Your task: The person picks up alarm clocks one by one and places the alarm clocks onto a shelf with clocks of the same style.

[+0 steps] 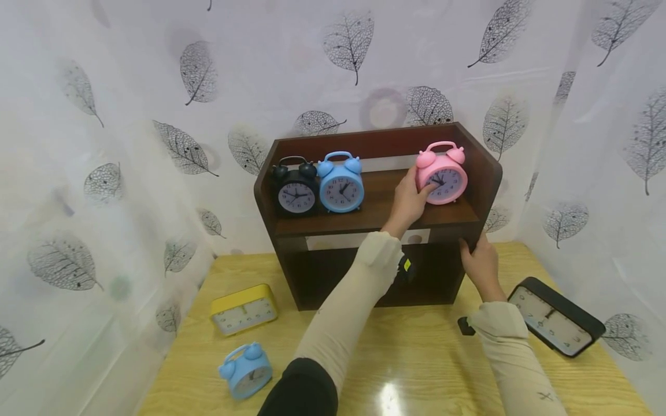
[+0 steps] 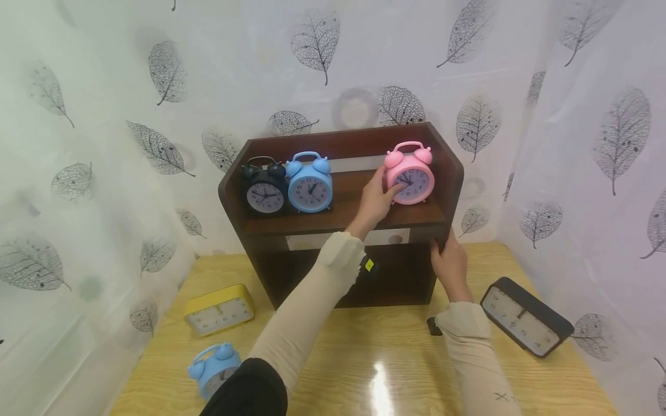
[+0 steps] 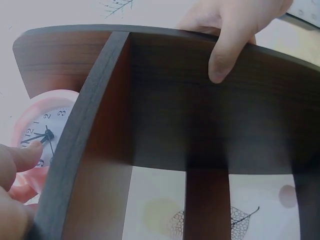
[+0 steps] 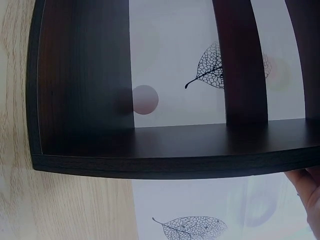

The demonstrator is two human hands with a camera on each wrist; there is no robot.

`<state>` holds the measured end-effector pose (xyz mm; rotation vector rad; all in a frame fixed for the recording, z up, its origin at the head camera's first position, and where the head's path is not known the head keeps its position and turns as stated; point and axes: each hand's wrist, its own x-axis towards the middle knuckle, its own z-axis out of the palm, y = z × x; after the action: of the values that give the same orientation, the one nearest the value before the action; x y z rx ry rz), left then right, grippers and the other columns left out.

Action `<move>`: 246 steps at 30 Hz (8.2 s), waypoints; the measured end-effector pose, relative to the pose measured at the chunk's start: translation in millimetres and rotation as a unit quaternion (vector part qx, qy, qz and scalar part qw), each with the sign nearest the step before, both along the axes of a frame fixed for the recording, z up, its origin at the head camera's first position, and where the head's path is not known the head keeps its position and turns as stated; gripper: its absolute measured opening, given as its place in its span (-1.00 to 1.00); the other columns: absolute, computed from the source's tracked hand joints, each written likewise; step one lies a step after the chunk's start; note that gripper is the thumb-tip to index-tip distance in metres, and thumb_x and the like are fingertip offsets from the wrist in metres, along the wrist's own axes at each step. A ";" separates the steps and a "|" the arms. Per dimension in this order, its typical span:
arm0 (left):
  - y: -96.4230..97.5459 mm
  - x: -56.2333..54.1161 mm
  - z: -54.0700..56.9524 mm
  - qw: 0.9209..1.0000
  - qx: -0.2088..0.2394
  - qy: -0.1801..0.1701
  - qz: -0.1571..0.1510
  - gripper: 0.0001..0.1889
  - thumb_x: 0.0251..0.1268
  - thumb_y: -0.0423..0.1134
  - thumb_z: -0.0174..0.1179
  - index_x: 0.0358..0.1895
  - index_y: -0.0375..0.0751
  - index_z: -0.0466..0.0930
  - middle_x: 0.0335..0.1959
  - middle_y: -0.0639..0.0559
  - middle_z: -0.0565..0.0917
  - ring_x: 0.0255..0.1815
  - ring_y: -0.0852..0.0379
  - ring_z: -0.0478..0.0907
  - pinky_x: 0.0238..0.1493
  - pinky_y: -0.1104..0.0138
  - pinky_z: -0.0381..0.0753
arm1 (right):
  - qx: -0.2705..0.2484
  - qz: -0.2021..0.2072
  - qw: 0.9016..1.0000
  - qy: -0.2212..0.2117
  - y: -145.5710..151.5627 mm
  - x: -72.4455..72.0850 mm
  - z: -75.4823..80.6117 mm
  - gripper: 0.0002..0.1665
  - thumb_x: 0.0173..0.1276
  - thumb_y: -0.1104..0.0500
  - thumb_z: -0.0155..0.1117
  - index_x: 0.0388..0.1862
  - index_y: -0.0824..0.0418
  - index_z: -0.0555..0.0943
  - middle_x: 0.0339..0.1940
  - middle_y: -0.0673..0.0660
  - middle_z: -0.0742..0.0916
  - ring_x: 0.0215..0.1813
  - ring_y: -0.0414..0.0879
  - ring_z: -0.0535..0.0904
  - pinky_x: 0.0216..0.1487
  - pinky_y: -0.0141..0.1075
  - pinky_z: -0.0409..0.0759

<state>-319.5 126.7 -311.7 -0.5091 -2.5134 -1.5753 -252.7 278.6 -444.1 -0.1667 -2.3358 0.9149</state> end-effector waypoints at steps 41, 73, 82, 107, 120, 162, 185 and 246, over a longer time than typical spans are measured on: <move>4.9 -7.7 -0.7 1.000 -0.019 -0.001 -0.025 -0.39 0.30 -0.21 0.13 0.40 -0.10 0.16 0.28 0.01 0.47 0.28 0.16 0.43 0.30 0.40 0.35 | -0.003 0.001 1.000 -0.009 -0.7 0.9 1.6 -0.52 0.29 0.24 0.09 0.09 0.54 0.31 -0.16 0.69 0.54 -0.12 0.61 0.44 -0.11 0.30 0.32; 2.3 -5.7 -5.6 0.999 0.003 0.004 -0.041 -0.27 0.26 -0.19 0.19 0.44 -0.09 0.05 0.34 -0.02 0.39 0.33 0.11 0.38 0.33 0.34 0.34 | -0.004 0.001 1.000 0.000 0.1 -1.5 -1.5 -0.51 0.28 0.23 0.11 0.09 0.52 0.31 -0.16 0.70 0.55 -0.13 0.62 0.44 -0.13 0.30 0.34; -4.8 0.0 -4.9 0.999 0.013 0.012 -0.036 -0.23 0.20 -0.10 0.25 0.43 -0.09 0.08 0.24 -0.09 0.44 0.15 0.07 0.45 0.10 0.36 0.50 | -0.008 0.000 1.000 -0.008 -0.8 -0.4 0.5 -0.51 0.29 0.24 0.09 0.11 0.51 0.30 -0.15 0.71 0.54 -0.11 0.62 0.43 -0.10 0.30 0.33; -63.6 64.7 -2.1 0.974 -0.122 0.187 -0.028 -0.12 0.10 0.08 0.28 0.44 -0.06 0.04 0.39 -0.04 0.27 0.39 0.06 0.26 0.32 0.16 0.37 | -0.006 0.000 1.000 -0.016 -0.2 0.9 0.8 -0.48 0.30 0.22 0.10 0.14 0.52 0.30 -0.16 0.70 0.55 -0.12 0.61 0.45 -0.12 0.29 0.34; -110.1 96.6 -16.7 0.967 -0.120 0.225 -0.005 -0.11 0.04 -0.01 0.35 0.42 -0.10 0.07 0.36 -0.01 0.31 0.37 0.07 0.26 0.31 0.14 0.37 | -0.004 0.006 1.000 -0.001 0.3 -0.6 -1.6 -0.51 0.30 0.22 0.12 0.10 0.52 0.32 -0.19 0.69 0.56 -0.15 0.60 0.45 -0.15 0.29 0.34; -222.5 143.2 -106.5 0.955 -0.188 0.205 0.103 -0.17 -0.06 -0.05 0.43 0.34 -0.11 0.25 0.22 -0.12 0.42 0.24 -0.07 0.39 0.18 0.08 0.48 | -0.009 0.006 1.000 0.001 2.0 1.0 -3.5 -0.57 0.29 0.23 0.10 0.04 0.49 0.33 -0.19 0.67 0.56 -0.14 0.60 0.44 -0.15 0.28 0.32; -278.8 174.1 -136.6 0.936 -0.288 0.108 0.170 -0.16 -0.06 0.06 0.40 0.33 -0.12 0.26 0.23 -0.18 0.42 0.22 -0.19 0.41 0.00 0.01 0.57 | -0.011 0.008 1.000 -0.007 1.6 -1.2 -1.3 -0.53 0.30 0.23 0.08 0.09 0.52 0.31 -0.15 0.69 0.54 -0.10 0.60 0.43 -0.10 0.29 0.32; -355.6 201.5 -191.1 0.927 -0.322 -0.027 0.190 -0.32 -0.28 -0.15 0.52 0.11 -0.05 0.54 -0.11 -0.09 0.63 -0.11 -0.09 0.59 -0.10 0.01 0.57 | -0.011 0.011 1.000 -0.003 0.8 -1.5 -3.9 -0.53 0.31 0.23 0.09 0.11 0.49 0.31 -0.17 0.69 0.54 -0.11 0.60 0.43 -0.09 0.29 0.32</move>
<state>-118.0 -228.8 -502.8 -0.0159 -2.9083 -0.6207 -254.3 279.4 -448.0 -0.1521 -2.3375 0.9530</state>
